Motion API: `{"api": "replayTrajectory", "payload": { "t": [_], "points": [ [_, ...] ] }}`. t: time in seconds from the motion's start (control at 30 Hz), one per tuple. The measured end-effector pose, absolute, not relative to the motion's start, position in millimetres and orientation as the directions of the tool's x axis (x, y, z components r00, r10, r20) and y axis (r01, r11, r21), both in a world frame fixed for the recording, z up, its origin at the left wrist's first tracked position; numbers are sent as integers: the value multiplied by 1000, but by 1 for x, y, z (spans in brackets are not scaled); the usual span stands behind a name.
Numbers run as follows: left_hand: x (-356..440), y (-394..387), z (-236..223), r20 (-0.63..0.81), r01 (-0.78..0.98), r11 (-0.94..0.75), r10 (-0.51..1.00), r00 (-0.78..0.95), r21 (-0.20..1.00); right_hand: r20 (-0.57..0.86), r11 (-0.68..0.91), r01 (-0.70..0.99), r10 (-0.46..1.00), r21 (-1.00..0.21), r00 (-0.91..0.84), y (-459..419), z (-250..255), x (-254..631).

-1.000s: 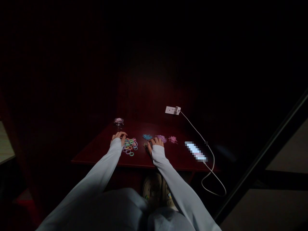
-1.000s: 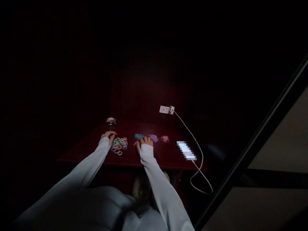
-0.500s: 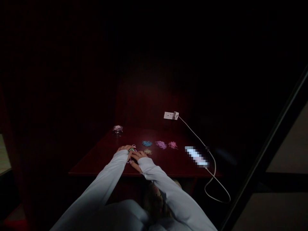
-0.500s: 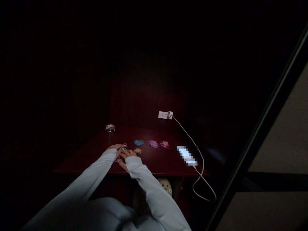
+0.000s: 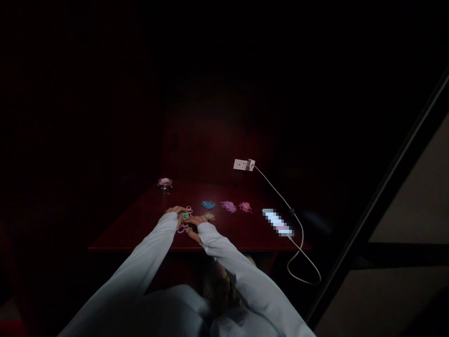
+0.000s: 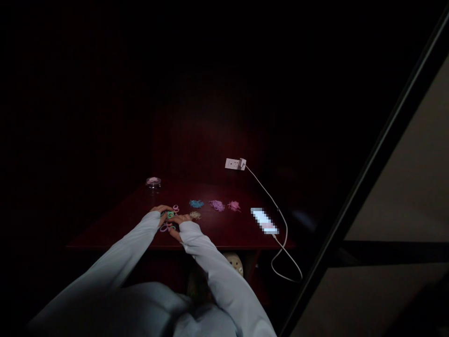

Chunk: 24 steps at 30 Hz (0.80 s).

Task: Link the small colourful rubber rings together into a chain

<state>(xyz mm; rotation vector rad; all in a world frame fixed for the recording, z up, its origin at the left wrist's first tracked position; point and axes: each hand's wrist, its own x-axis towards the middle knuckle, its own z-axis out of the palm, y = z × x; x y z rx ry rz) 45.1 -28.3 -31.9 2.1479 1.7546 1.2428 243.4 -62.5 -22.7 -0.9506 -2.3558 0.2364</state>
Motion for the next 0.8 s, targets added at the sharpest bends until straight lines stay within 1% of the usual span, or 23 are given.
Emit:
{"api": "replayTrajectory", "payload": {
  "t": [0.2, 0.37, 0.6, 0.8],
  "points": [
    [43, -32, -27, 535, 707, -351, 843, -46, 614, 509, 726, 536, 686, -432, -520, -55, -28, 243],
    [42, -38, -18, 525, 632, -312, 832, -180, 710, 536, 728, 509, 684, -459, -495, -56, -23, 246],
    [44, -39, -18, 543, 604, -320, 808, -228, 730, 523, 702, 542, 709, -463, -472, -59, -13, 248],
    [47, -38, -17, 548, 591, -345, 811, -203, 729, 491, 641, 643, 756, -420, -433, -53, -8, 243]
  ]
}}
